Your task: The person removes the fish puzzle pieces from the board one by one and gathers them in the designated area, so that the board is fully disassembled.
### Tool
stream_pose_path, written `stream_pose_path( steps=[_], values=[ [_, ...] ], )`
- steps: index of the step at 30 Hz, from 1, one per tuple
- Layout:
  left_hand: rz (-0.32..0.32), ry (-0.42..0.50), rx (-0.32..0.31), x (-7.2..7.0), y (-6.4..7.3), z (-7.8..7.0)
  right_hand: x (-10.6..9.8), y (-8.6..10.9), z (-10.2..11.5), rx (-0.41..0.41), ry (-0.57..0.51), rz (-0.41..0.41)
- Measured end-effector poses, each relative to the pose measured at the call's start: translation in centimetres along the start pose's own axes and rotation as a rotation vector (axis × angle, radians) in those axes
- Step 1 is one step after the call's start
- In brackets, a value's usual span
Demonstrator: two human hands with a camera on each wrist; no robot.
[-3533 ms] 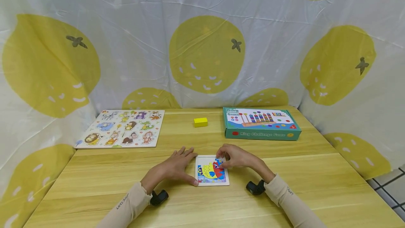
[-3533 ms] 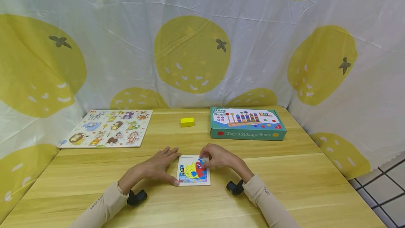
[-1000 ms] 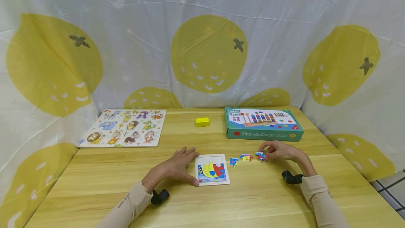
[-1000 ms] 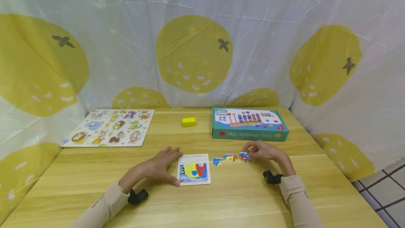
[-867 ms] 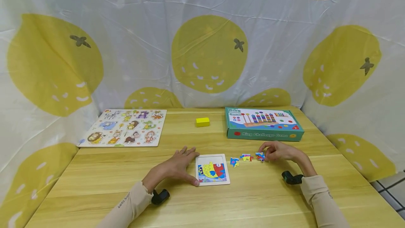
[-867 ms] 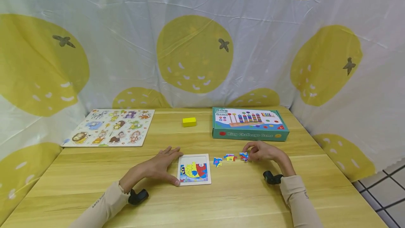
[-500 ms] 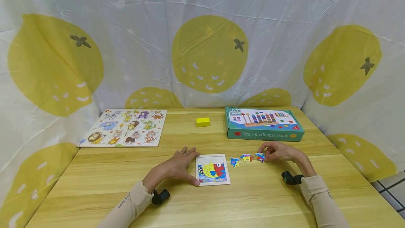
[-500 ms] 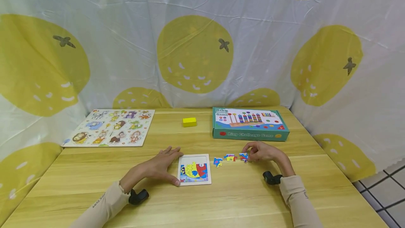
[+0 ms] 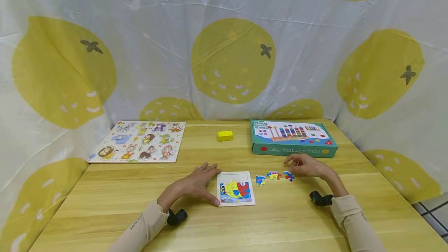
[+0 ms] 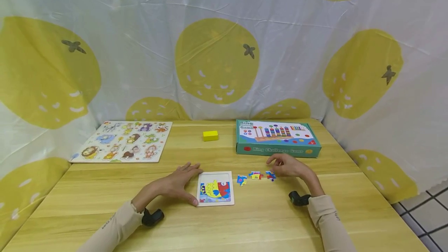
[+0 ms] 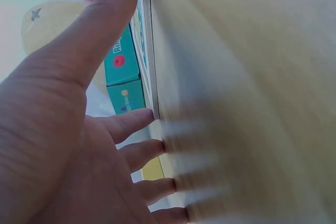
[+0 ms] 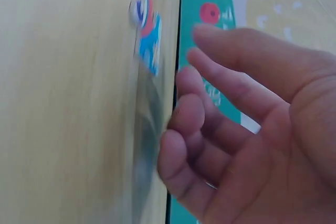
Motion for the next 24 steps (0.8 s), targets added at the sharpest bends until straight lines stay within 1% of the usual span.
stream_pose_path(
  steps=[5, 7, 8, 10, 14, 17, 19, 24],
  values=[
    [0.006, 0.009, 0.0, -0.1, -0.1, -0.1, -0.1, -0.7, 2.3, -0.062, 0.018, -0.124],
    [0.006, 0.006, 0.0, -0.1, -0.1, -0.1, 0.4, -1.2, 3.6, -0.091, 0.011, -0.15],
    [0.005, 0.006, 0.0, -0.1, -0.1, -0.1, 0.8, -1.2, 4.8, -0.105, 0.005, -0.154],
    [0.002, 0.01, 0.001, -0.1, 0.0, -0.1, 1.8, -1.6, 6.4, -0.133, 0.0, -0.157],
    [0.002, 0.014, -0.006, 0.0, 0.0, 0.0, 4.4, -2.0, 9.8, -0.186, 0.027, -0.122],
    [0.0, 0.006, -0.015, 0.0, -0.1, 0.1, 6.4, -2.7, 11.2, -0.208, 0.045, -0.075],
    [-0.003, 0.002, -0.02, -0.1, -0.1, 0.1, 7.8, -3.0, 12.0, -0.207, 0.048, -0.039],
    [-0.008, -0.003, -0.022, -0.1, 0.0, 0.1, 10.6, -3.9, 13.3, -0.205, 0.072, 0.046]
  ],
)
Point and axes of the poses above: each hand's wrist, its own y-axis away from the middle knuckle, its own x-axis out of the palm, z = x × y, the point moved 10 cm from there along -y, towards the middle knuckle, and after that the axes turned 12 degrees about x, right-handed, at the moved point
